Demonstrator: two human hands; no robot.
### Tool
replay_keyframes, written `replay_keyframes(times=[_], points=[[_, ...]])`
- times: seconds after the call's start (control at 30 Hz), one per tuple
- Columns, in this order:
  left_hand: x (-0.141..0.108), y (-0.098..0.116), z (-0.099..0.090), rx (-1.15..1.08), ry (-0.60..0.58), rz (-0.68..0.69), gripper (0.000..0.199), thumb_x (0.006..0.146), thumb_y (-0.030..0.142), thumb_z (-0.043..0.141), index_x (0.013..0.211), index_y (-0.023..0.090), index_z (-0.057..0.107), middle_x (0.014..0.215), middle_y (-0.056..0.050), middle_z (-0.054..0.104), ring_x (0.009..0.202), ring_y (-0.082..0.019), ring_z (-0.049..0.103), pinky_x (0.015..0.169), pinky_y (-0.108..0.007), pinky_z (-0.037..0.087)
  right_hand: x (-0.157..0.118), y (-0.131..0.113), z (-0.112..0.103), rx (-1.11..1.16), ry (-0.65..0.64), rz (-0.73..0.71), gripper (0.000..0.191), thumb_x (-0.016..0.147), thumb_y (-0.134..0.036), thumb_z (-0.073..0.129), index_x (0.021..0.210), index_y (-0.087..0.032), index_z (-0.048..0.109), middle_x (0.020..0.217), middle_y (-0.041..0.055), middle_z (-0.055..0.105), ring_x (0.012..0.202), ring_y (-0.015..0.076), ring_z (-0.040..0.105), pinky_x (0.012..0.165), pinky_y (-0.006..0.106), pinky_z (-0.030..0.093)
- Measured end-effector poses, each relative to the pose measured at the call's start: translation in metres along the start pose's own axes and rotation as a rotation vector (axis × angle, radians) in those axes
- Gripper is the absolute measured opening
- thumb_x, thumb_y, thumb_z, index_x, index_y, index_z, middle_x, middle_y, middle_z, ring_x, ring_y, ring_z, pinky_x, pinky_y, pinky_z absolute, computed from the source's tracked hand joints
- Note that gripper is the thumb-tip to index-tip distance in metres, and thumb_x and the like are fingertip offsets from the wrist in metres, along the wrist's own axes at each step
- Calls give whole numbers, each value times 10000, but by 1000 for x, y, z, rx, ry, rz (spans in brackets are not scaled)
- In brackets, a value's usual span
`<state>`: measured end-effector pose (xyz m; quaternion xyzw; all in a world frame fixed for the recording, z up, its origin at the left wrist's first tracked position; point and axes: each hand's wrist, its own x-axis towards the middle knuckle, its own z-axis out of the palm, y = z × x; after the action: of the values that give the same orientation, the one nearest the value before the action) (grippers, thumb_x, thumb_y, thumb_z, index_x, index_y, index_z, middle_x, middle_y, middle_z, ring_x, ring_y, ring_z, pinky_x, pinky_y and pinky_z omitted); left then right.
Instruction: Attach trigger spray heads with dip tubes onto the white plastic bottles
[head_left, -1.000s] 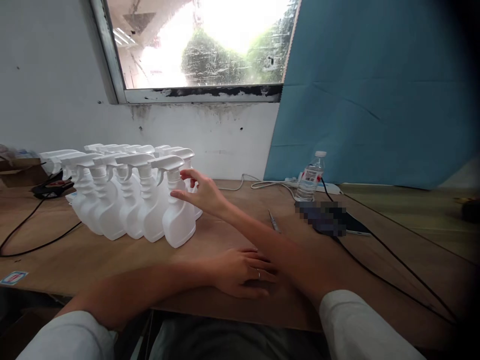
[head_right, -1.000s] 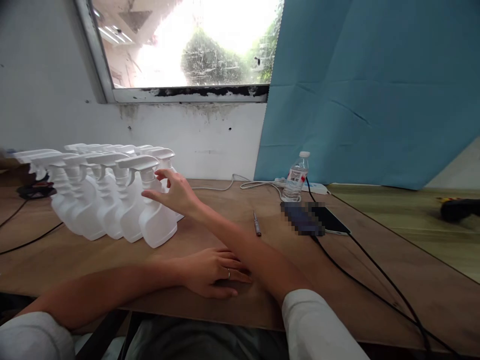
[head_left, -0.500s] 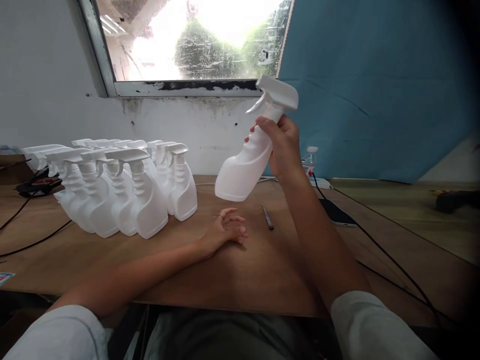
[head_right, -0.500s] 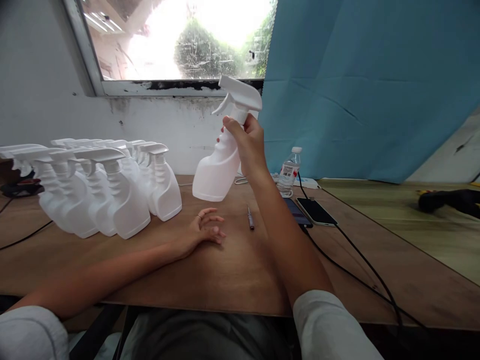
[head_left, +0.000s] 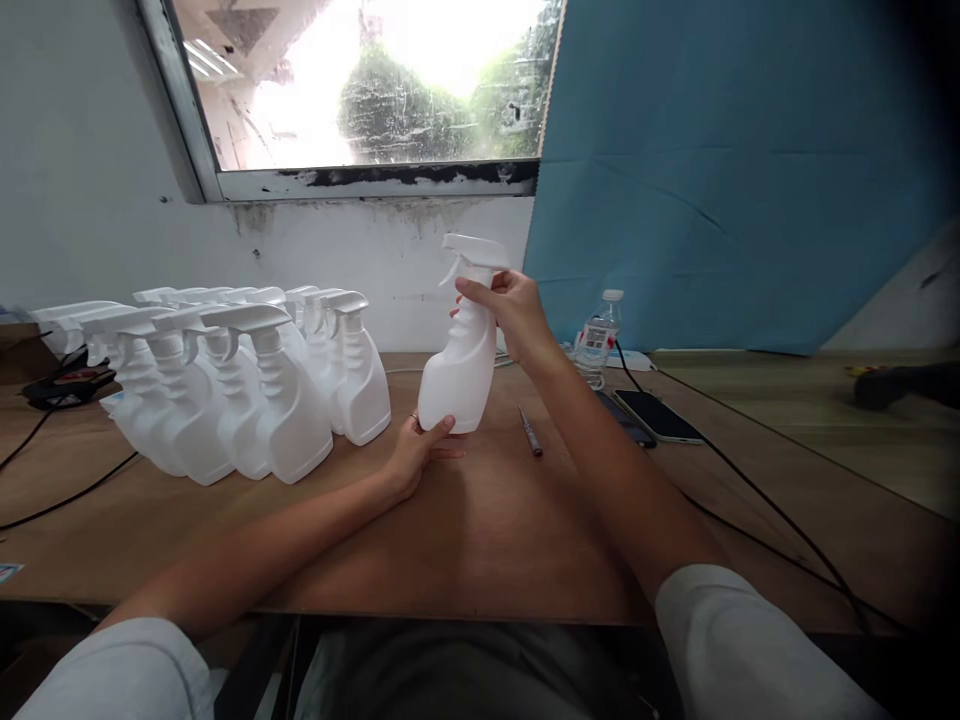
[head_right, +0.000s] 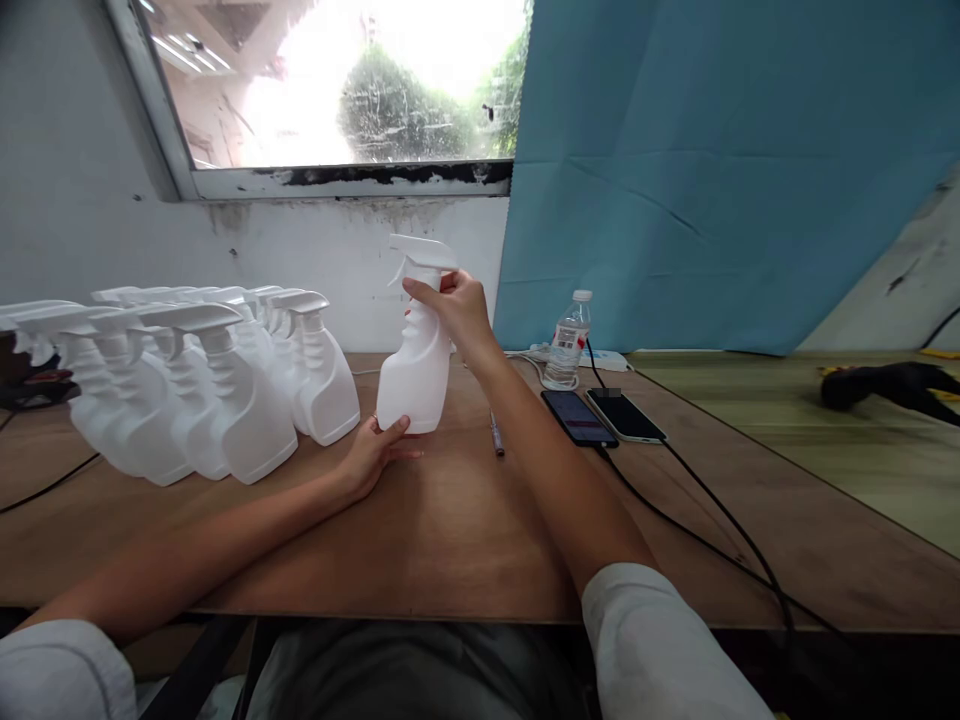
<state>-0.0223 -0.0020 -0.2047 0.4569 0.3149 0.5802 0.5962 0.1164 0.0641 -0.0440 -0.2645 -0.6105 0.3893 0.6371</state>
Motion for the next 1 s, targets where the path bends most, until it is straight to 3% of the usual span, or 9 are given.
replay_keyframes(times=[0.2,0.37,0.43,0.53,0.6,0.67,0.83,1.0], points=[[4,-2,-5,24,-112,-43,438,724,367,780,989,145,511,870,-43,618,623,-104,598,487,-207,447,-1,-7,-4,54,-64,-38,414,555,-341,855,705,-171,510,684,31,639,621,197,676,531,295,541],[6,-2,-8,-12,-162,-77,430,700,385,787,931,148,511,764,1,593,497,-57,516,452,-192,361,-3,-12,-4,76,-111,-23,411,532,-332,849,687,-176,502,679,19,634,616,187,668,550,292,541],[3,0,-8,-12,-250,-105,427,714,454,754,888,137,527,660,12,581,432,-57,478,443,-202,350,-3,-14,-8,110,-188,29,348,592,-363,801,716,-168,540,711,33,645,655,193,671,578,301,544],[-3,-1,-7,-8,-473,-200,510,770,611,616,861,112,559,477,3,532,382,-105,477,413,-217,325,0,-15,-16,187,-347,132,269,695,-402,687,773,-158,606,752,51,650,707,194,665,638,324,552],[-7,-2,-6,-27,-554,-252,556,793,641,555,884,93,572,462,-26,543,400,-130,504,408,-219,320,0,-16,-20,248,-425,182,256,709,-403,658,792,-163,626,796,50,647,714,174,643,668,331,554],[-8,-4,-5,-56,-535,-263,507,805,592,572,918,97,560,499,-36,565,434,-139,531,421,-215,335,1,-15,-21,261,-457,212,267,703,-407,680,832,-177,639,833,42,637,700,154,613,663,329,554],[-4,-3,-4,-146,-386,-226,376,791,460,642,963,151,515,593,-2,570,452,-122,515,449,-220,365,2,-12,-21,134,-303,213,409,597,-355,837,919,-209,632,771,10,587,628,136,555,580,315,538],[-2,5,-3,-272,-354,-339,521,826,644,483,874,134,574,579,-32,556,445,-132,480,452,-246,337,5,-15,-25,270,-269,198,338,579,-306,852,776,-201,598,751,-11,558,727,134,582,767,336,561]])
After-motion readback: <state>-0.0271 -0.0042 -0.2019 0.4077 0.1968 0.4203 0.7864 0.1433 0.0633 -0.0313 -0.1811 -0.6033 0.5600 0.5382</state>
